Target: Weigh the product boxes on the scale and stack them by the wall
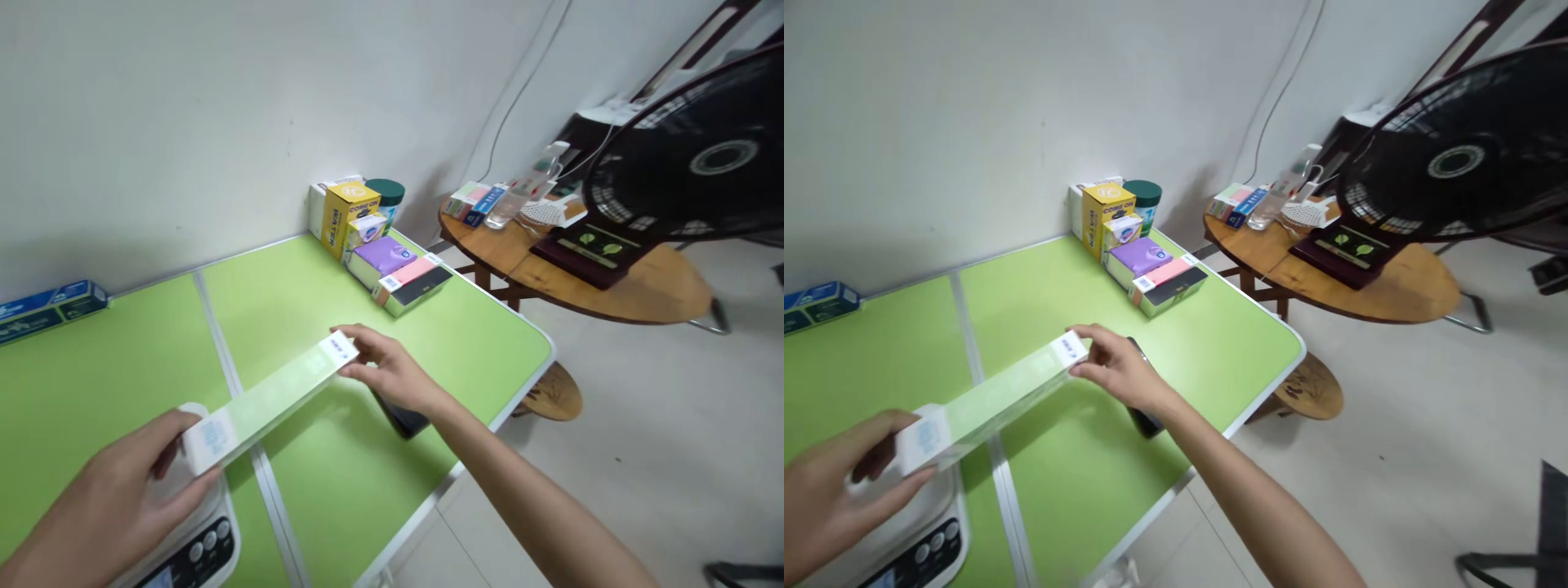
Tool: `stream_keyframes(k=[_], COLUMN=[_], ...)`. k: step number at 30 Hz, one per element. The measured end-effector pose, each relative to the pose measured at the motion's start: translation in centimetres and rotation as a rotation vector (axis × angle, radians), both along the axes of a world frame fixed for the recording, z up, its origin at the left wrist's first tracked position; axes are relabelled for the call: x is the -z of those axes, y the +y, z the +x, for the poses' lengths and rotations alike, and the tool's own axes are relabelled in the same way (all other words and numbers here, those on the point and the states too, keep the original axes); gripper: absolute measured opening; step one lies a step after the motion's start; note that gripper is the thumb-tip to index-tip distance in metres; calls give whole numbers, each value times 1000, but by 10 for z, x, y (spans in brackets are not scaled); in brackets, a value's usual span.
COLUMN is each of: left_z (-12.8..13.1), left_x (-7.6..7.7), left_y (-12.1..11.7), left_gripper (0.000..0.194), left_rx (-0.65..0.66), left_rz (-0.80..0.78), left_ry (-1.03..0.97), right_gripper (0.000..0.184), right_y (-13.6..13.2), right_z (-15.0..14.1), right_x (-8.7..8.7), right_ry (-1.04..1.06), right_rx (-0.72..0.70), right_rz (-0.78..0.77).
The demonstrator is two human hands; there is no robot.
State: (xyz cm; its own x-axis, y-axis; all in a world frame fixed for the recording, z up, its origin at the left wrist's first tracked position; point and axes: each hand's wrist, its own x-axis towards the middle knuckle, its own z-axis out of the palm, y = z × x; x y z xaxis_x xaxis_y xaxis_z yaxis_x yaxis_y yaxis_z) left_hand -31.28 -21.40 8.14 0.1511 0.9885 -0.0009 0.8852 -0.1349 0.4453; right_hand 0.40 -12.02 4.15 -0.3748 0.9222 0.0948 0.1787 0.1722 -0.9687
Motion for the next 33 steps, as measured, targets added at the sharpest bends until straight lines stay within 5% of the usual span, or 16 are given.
stream_keyframes(k=[4, 9, 13, 18, 23, 33], left_z=[87, 181, 228, 257, 274, 280], left_x=[-4, -4, 1, 21, 29, 50], left_y=[61, 122, 168, 211, 229, 239], left_gripper=[25, 24, 20, 19, 24, 23], left_rx=[197, 192, 169, 143, 119, 137], left_rz=[-95, -83, 21, 35, 92, 35], left_ry=[-2, -117, -171, -230, -262, -291], right_gripper=[51, 41, 36, 33, 31, 19], right_y=[17, 54, 93, 142, 174, 186], right_z=[65, 124, 149, 166, 179, 178], right_x=[12, 24, 29, 37, 39, 44], right_ry=[-20, 174, 292, 310, 267, 119], right_rx=[256, 560, 744, 843, 899, 929], right_rz=[-15, 48, 147, 139, 143, 43])
